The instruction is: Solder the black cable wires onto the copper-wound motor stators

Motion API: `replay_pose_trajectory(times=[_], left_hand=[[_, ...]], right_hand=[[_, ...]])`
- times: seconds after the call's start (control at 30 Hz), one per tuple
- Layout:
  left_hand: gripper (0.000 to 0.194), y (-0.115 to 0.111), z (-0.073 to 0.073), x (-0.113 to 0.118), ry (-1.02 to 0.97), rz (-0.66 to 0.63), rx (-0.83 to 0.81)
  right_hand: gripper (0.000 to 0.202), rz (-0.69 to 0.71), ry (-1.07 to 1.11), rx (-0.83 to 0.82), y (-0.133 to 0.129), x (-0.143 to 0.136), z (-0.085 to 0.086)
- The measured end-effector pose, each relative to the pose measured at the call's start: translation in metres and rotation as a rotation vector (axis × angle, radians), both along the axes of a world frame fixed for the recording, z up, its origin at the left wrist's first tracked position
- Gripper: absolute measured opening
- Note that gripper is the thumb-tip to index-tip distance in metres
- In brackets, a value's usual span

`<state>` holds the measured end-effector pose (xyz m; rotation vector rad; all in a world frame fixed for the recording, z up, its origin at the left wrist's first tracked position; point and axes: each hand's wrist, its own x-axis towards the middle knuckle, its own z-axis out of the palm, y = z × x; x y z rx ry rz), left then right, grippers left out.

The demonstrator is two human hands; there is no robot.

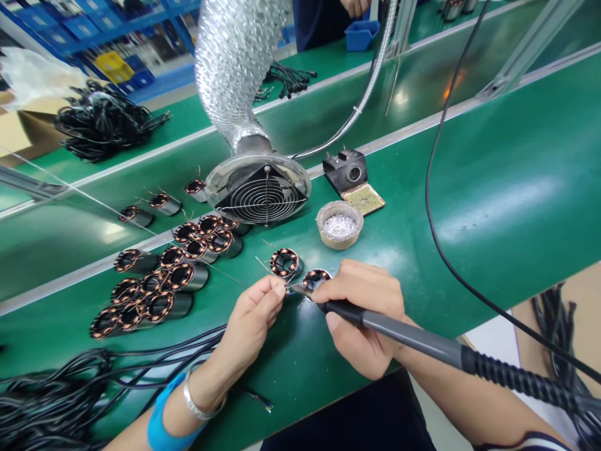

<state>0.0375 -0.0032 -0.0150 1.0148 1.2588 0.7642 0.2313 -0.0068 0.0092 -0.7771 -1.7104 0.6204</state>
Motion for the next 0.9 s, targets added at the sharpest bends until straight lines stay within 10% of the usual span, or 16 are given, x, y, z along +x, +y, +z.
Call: replay_pose_trajectory(times=[0.9], left_hand=[[0.028,-0.0002,0.0011,0.0014,0.029,-0.006,-0.011]], right_hand=[[0.022,0.014,0.064,0.095,0.0006,-0.0004,-0.0056]])
